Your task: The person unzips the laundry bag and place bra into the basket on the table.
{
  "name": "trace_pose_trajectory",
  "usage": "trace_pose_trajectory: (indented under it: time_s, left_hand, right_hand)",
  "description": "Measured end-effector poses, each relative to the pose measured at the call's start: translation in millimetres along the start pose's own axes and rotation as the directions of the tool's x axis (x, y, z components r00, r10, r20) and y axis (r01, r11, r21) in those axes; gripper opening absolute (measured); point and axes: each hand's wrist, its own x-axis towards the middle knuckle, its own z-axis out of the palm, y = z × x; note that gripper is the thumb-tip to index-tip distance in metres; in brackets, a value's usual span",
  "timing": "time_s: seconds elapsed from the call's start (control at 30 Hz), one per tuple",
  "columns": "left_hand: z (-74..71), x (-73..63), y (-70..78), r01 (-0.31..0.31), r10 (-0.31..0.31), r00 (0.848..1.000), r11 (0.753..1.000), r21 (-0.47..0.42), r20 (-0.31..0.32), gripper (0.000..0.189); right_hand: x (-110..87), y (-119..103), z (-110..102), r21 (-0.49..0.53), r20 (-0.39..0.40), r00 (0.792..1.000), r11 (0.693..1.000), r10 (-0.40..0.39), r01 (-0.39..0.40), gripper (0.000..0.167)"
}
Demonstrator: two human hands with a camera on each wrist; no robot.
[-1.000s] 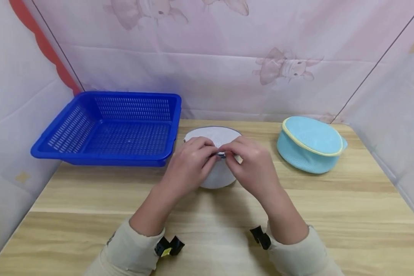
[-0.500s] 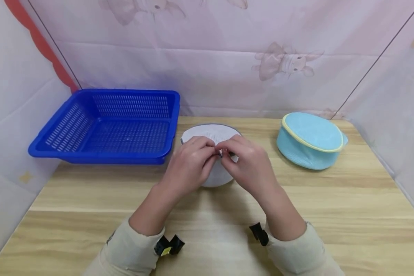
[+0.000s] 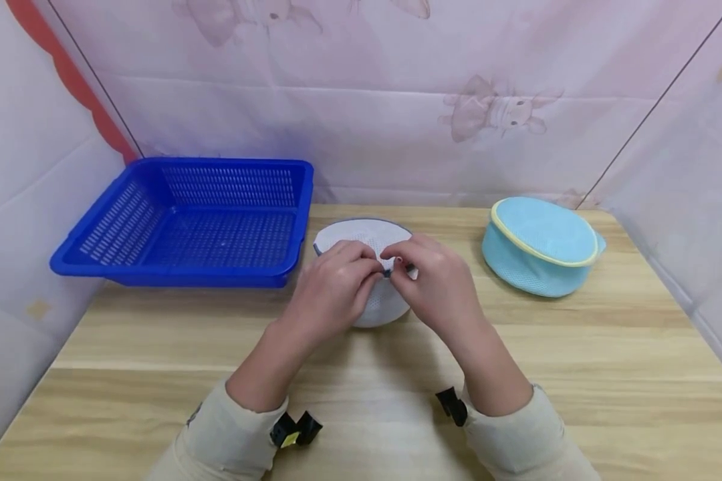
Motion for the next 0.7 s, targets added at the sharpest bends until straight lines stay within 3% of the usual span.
trace_pose_trajectory:
  time_s: [0.5, 0.7]
  left_hand:
    - [-3.7, 0.3, 1.0, 0.029, -0.029, 0.999, 0.999, -0.021, 0.022, 0.007]
    - [-4.3, 0.4, 0.0, 0.057, -0.056, 0.998, 0.998, -0.031, 0.024, 0.006]
  right_hand:
    - [1.3, 6.3, -6.9, -0.082, -0.061, 0.997, 0.996, 0.040, -0.045, 0.020]
    - [1.4, 6.7, -8.5, -0.037, -0.086, 0.996, 0.998, 0.037, -0.041, 0.020]
